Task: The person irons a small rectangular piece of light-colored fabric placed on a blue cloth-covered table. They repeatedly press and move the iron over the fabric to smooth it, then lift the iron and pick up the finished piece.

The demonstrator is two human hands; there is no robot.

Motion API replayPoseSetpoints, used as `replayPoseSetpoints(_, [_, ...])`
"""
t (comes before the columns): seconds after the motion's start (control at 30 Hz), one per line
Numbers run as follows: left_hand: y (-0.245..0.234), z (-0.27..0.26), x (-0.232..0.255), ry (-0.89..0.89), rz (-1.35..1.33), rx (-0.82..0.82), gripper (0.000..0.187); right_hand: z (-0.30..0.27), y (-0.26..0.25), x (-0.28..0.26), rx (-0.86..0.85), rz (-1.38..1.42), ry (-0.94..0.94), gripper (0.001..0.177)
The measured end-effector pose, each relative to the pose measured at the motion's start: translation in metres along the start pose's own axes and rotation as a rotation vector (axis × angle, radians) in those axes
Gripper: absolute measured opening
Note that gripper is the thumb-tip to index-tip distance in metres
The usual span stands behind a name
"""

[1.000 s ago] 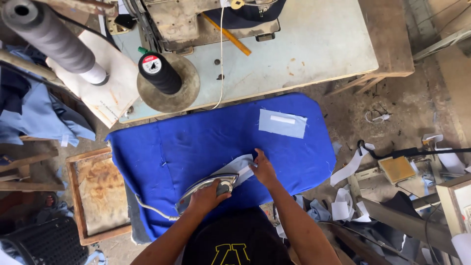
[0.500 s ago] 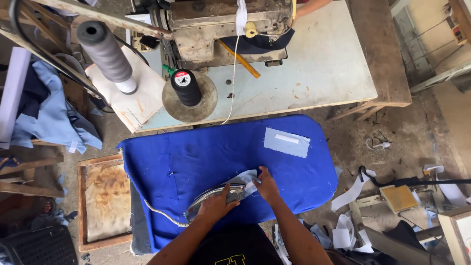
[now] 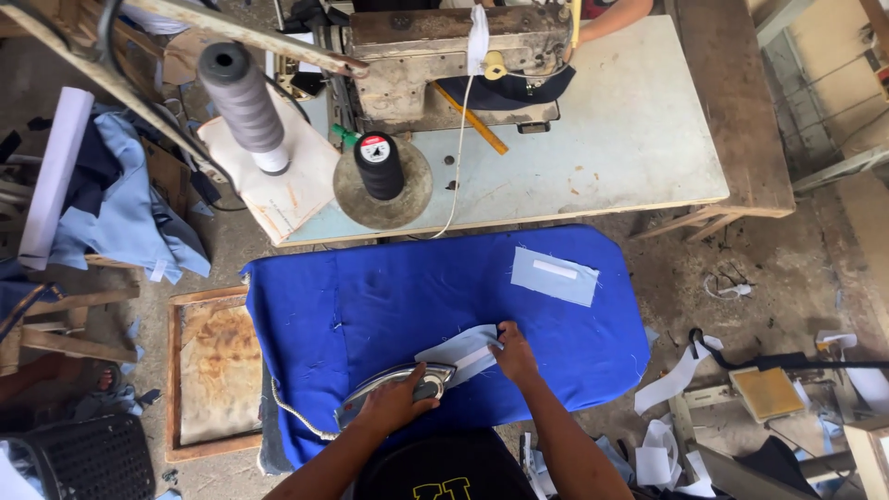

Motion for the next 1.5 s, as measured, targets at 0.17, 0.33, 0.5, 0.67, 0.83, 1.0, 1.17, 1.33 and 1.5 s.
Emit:
replayPoseSetpoints(0.17, [0.007,-0.026,-0.081,0.03,-0.027,0.042,0.094,0.006,-0.002,-0.006,-0.006,-0.158,-0.091,0.021])
replayPoseSetpoints(0.33, [0.0,-0.066,-0.161,-0.127,-0.212,0.115,0.098,0.016,0.007,0.0,-0.025,-0.304,-0.079,0.025])
replayPoseSetpoints(0.5, [-0.005,-0.091,-0.217,-0.384,-0.421,0.338,0.095,0.009,0.003,-0.018,-0.103,-0.401,-0.149,0.016])
replayPoseSetpoints(0.67, [-0.015,-0.11,-0.222,-0.408,-0.571,0.357,0.086,0.056,0.017,-0.094,-0.137,-0.532,-0.383,0.006])
replayPoseSetpoints(0.83, [-0.039,-0.147,-0.164,-0.311,-0.559,0.384,0.083,0.029,-0.02,-0.181,0.204,-0.408,-0.597,0.053])
replayPoseSetpoints(1.0, [-0.039,-0.156,-0.166,-0.387,-0.665,0.396,0.084,0.042,-0.011,-0.058,0.109,-0.07,-0.124,0.037])
replayPoseSetpoints(1.17, [-0.034,-0.148,-0.159,-0.35,-0.716,0.402,0.087,-0.024,0.076,-0.031,0.145,-0.184,-0.201,0.009])
replayPoseSetpoints(1.33, [-0.04,-0.127,-0.14,-0.258,-0.653,0.4,0.086,-0.086,0.107,-0.092,0.229,-0.377,-0.399,0.044])
replayPoseSetpoints(1.5, [-0.049,-0.089,-0.1,-0.082,-0.437,0.394,0.08,-0.133,0.106,-0.118,0.015,-0.662,-0.716,0.054])
Point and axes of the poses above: each hand's wrist, its own z-axis towards the middle knuckle, its own y-axis out of the palm, x = y × z, the point moved 7 cm from there along z, towards the middle knuckle, and after that the axes turned 3 degrees about -z, right-handed, at the moved point
